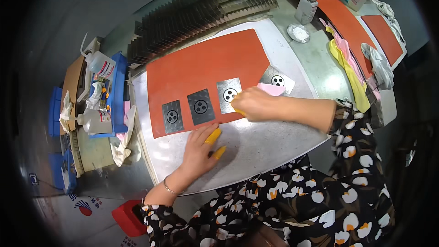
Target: The person cleans several small, square metal plates with circular cutouts using a white cloth. They wipe each plate individually on a red mat, then move the plates to a white surface to continue wiping them thoroughly. The person handles the plates one at a time, ensuring each is cleaned before moving to the next.
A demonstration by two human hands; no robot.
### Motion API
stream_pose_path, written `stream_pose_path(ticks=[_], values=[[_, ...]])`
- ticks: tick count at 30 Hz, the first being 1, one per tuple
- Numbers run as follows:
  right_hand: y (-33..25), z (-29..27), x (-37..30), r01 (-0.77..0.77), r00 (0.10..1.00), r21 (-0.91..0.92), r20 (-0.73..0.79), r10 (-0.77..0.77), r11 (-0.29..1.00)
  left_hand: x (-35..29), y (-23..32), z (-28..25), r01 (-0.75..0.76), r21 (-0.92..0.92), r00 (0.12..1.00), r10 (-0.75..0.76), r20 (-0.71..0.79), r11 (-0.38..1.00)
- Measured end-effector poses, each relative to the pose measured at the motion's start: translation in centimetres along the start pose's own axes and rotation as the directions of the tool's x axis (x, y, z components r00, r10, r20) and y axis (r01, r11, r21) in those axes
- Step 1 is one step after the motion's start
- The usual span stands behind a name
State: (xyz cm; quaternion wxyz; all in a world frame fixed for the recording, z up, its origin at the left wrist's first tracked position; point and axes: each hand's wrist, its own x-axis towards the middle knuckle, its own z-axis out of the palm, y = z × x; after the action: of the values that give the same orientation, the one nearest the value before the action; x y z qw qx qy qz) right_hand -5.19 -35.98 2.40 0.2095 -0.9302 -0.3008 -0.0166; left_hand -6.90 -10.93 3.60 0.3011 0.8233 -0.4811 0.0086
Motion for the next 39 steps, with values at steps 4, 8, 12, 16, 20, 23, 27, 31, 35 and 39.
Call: stream_pose_path(ticks=[4,8,12,16,20,23,27,31,35,39], values=[[-1.3,0.9,0.2,0.018,0.990,0.045,-0.142,-0.012,0.999,-3.3,-1.5,-2.0,0.162,0.116,0.983,-0.150,-0.107,0.980],[-2.3,0.7,1.6,-0.030,0.999,0.048,0.022,0.029,0.998,-3.7,-1.5,-2.7,0.236,0.126,0.952,-0.204,-0.227,0.963],[-2.0,-0.5,-1.4,-0.068,0.996,0.030,-0.056,0.069,0.997,-4.8,-1.4,-2.2,0.283,0.125,0.930,-0.239,-0.281,0.951],[-3.3,1.8,1.7,0.058,0.996,0.061,-0.065,-0.054,0.996,-1.6,-2.7,-1.9,0.259,0.059,0.911,-0.223,-0.346,0.964],[-4.5,-3.0,-3.4,0.012,0.952,0.183,-0.302,0.045,0.983,5.5,-2.0,-1.6,0.330,0.077,0.906,-0.293,-0.306,0.941],[-1.7,-8.9,-9.3,-0.190,0.907,0.403,-0.278,0.318,0.895,11.9,2.9,1.5,0.323,0.084,0.945,-0.315,-0.093,0.943],[3.6,-16.1,-14.9,-0.442,0.689,0.489,-0.352,0.634,0.752,16.0,6.9,7.2,0.279,0.183,0.958,-0.287,0.016,0.943],[11.8,-22.0,-18.7,-0.565,0.555,0.365,-0.495,0.668,0.740,18.1,8.2,9.9,0.277,0.247,0.958,-0.287,0.005,0.929],[19.5,-23.5,-16.9,-0.621,0.590,0.054,-0.625,0.512,0.782,18.1,7.4,10.1,0.325,0.245,0.944,-0.328,-0.029,0.914],[21.1,-25.2,-13.0,-0.674,0.682,-0.232,-0.561,0.469,0.701,18.3,7.4,7.0,0.218,0.041,0.958,-0.222,0.182,0.975]])
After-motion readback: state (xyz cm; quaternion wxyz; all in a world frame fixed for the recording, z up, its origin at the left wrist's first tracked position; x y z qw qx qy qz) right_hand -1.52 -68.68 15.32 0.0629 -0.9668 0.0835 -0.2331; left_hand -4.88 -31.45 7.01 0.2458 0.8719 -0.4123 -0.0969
